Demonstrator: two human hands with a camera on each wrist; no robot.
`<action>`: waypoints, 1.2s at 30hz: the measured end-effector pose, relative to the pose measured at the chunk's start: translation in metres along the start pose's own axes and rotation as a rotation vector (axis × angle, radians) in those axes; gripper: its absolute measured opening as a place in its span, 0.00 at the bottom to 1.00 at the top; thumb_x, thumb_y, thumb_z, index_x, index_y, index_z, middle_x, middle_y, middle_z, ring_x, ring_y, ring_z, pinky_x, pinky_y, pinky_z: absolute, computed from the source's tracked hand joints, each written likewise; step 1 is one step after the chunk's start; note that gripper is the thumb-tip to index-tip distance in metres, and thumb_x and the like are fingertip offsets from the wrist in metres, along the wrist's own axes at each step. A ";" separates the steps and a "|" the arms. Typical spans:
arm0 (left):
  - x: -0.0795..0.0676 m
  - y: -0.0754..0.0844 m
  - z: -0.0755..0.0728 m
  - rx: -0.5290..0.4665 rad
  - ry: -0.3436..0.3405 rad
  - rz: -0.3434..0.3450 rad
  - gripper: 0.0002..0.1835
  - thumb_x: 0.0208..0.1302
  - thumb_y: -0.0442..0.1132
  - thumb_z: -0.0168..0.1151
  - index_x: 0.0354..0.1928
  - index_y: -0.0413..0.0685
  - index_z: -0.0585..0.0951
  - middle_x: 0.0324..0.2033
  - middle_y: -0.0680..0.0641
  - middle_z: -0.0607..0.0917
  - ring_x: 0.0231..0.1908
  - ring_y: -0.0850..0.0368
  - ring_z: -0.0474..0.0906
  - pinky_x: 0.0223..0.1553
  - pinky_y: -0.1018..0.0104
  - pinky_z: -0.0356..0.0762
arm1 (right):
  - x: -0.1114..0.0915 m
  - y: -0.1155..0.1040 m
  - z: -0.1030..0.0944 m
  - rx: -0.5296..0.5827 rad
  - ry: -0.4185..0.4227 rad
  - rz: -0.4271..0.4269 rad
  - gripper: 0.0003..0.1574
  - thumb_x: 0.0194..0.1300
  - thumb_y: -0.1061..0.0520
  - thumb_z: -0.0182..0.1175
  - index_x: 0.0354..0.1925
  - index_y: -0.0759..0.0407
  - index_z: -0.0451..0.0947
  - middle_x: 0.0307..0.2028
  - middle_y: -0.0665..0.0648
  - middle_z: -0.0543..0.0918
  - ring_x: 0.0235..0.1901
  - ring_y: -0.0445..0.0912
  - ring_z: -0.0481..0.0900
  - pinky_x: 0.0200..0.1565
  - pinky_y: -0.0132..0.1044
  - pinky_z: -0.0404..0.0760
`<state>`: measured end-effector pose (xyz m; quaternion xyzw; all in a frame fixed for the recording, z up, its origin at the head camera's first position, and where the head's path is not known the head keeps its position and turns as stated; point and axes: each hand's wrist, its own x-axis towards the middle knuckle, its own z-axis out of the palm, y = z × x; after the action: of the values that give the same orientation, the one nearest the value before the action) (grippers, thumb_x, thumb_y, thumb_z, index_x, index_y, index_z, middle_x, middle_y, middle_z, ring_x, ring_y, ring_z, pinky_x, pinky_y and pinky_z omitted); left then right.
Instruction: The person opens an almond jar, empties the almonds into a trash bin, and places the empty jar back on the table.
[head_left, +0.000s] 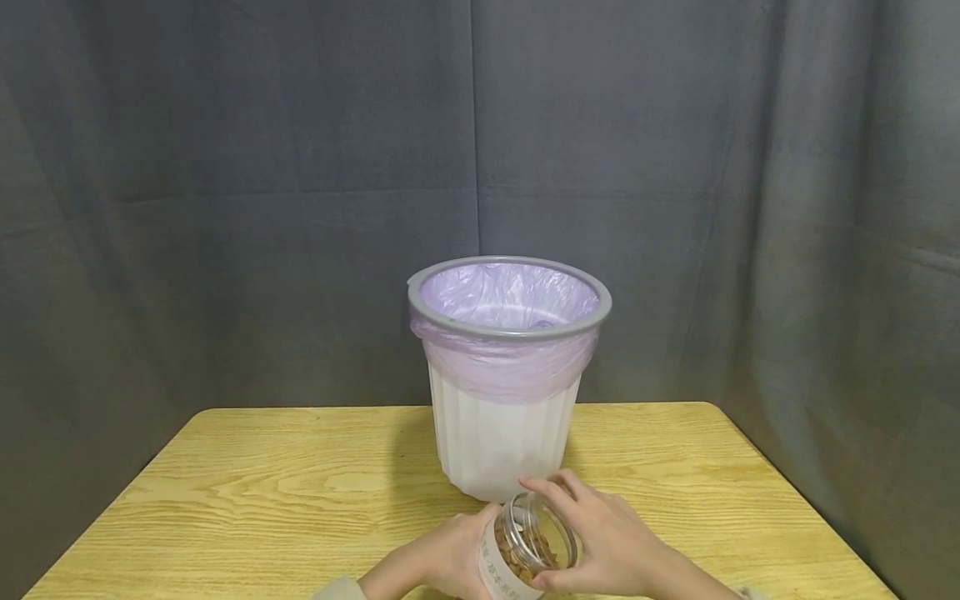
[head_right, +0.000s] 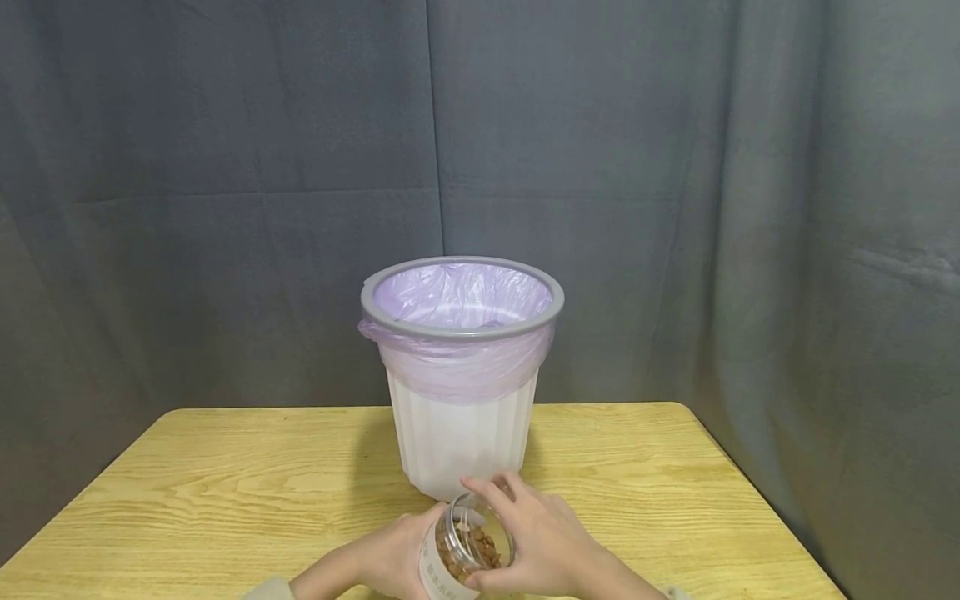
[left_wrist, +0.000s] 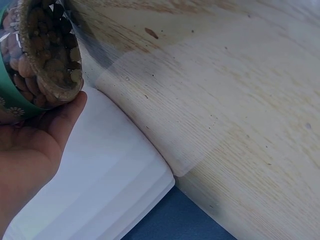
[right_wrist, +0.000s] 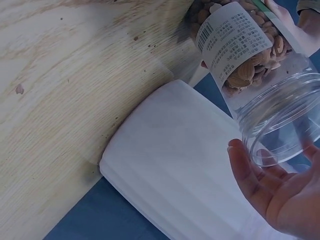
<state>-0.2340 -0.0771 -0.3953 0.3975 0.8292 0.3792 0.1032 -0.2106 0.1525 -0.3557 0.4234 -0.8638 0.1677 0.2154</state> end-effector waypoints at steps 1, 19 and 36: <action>0.000 0.000 0.000 0.000 0.000 0.001 0.40 0.37 0.40 0.77 0.54 0.47 0.64 0.37 0.61 0.77 0.36 0.73 0.74 0.38 0.76 0.73 | -0.001 0.001 0.000 0.005 0.000 -0.003 0.52 0.41 0.34 0.67 0.63 0.46 0.63 0.44 0.46 0.70 0.28 0.33 0.68 0.25 0.27 0.69; 0.000 0.001 0.000 0.002 0.001 -0.004 0.40 0.37 0.41 0.77 0.54 0.48 0.65 0.37 0.62 0.77 0.36 0.73 0.74 0.38 0.75 0.73 | -0.011 0.003 -0.002 0.065 0.036 0.015 0.45 0.45 0.34 0.67 0.59 0.45 0.65 0.46 0.44 0.68 0.31 0.36 0.71 0.25 0.29 0.70; -0.001 0.000 0.000 -0.019 0.010 0.005 0.41 0.36 0.41 0.77 0.54 0.48 0.65 0.37 0.62 0.77 0.36 0.73 0.74 0.38 0.75 0.73 | -0.018 0.006 -0.002 0.082 0.028 0.061 0.43 0.45 0.33 0.66 0.55 0.47 0.66 0.46 0.43 0.71 0.34 0.35 0.74 0.25 0.30 0.71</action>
<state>-0.2333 -0.0778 -0.3950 0.3967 0.8250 0.3894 0.1017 -0.2055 0.1688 -0.3638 0.4029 -0.8656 0.2155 0.2047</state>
